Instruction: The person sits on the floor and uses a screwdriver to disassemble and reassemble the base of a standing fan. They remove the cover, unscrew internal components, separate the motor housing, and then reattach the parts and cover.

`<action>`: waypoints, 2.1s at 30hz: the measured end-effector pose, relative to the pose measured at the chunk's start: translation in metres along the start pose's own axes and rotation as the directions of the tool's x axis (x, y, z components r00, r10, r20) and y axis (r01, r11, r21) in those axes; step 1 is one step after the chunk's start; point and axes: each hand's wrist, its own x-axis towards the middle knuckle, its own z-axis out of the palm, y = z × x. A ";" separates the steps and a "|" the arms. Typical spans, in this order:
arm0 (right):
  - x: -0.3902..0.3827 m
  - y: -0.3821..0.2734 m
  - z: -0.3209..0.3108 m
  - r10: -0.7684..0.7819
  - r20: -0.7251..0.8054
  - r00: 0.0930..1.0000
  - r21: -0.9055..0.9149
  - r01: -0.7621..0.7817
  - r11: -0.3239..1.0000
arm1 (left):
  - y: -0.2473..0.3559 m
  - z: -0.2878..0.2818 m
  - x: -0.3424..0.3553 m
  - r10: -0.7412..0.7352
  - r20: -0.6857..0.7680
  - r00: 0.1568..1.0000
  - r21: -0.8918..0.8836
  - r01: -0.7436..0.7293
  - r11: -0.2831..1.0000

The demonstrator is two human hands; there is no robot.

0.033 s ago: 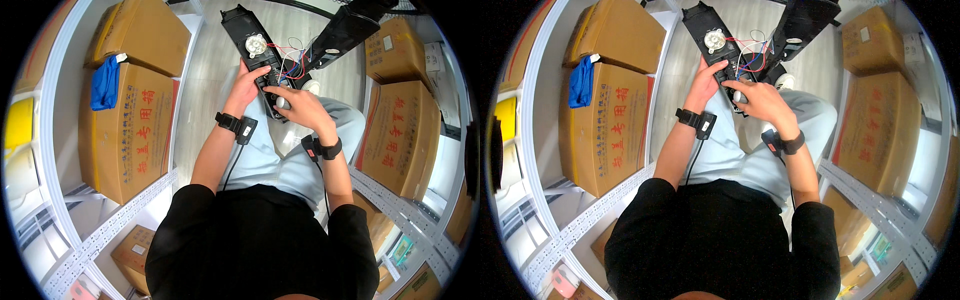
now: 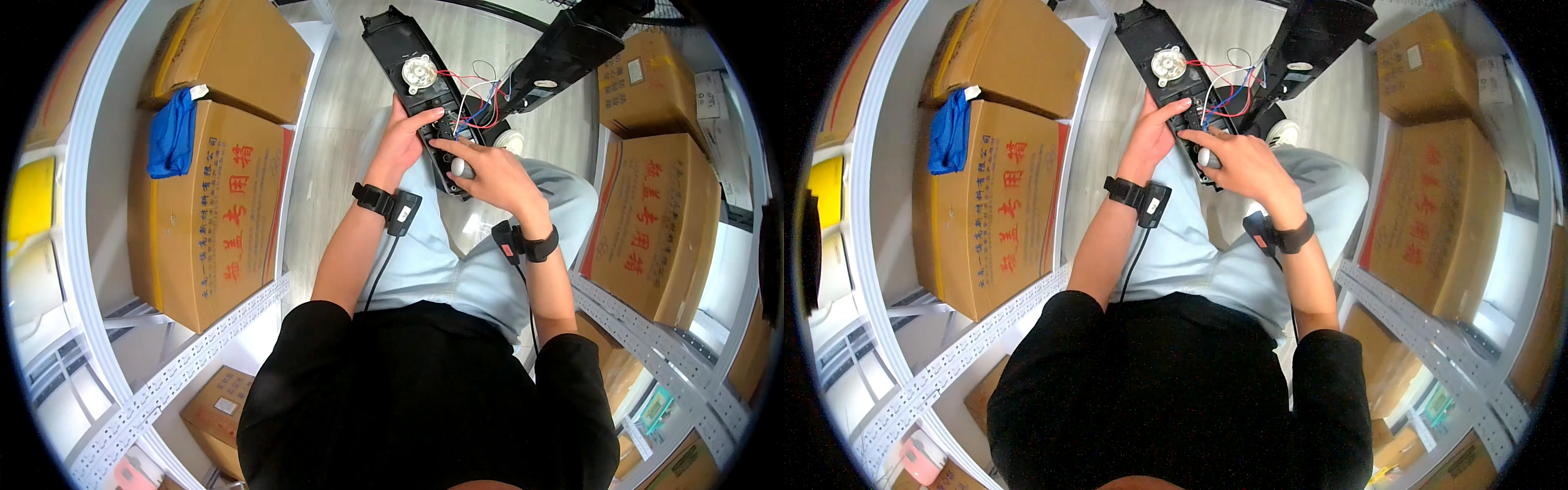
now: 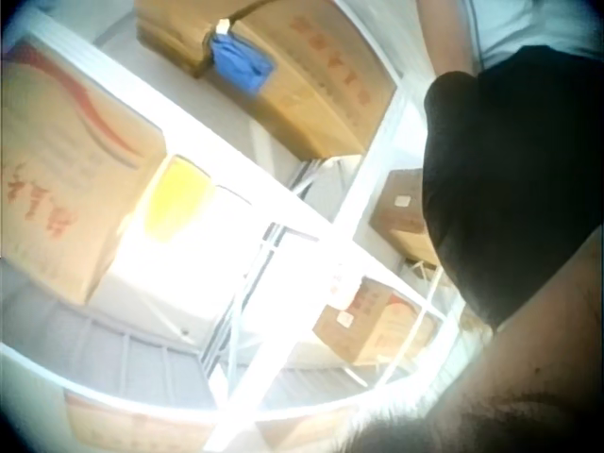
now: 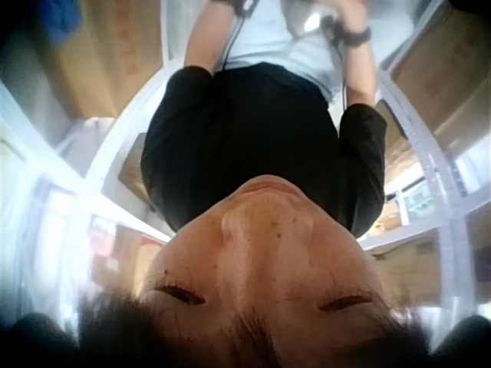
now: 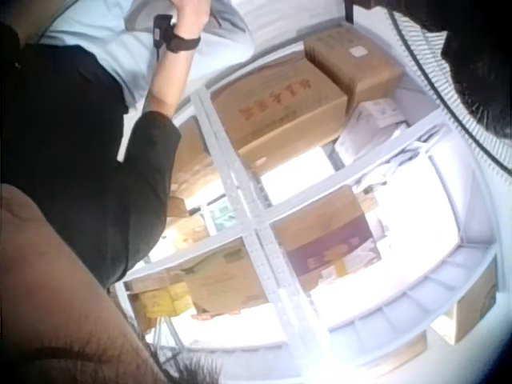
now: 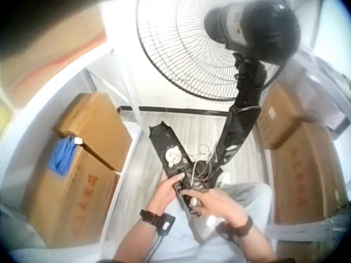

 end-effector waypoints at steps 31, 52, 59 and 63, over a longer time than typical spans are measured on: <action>-0.010 -0.003 0.023 0.053 -0.125 0.991 -0.058 -0.061 0.996 | -0.009 -0.003 -0.007 -0.077 -0.160 0.984 0.108 0.095 0.990; -0.051 -0.030 -0.089 0.050 -0.830 0.555 -0.010 -0.105 0.994 | -0.009 0.003 -0.013 -0.094 -0.130 0.987 0.168 0.116 0.979; -0.015 -0.018 -0.069 0.265 -0.770 0.580 0.344 0.029 0.938 | -0.013 0.000 -0.013 -0.120 -0.088 0.989 0.141 0.132 0.981; 0.014 -0.005 -0.053 0.306 -0.770 0.560 0.390 0.034 0.920 | -0.013 -0.002 -0.013 -0.108 -0.085 0.990 0.159 0.121 0.980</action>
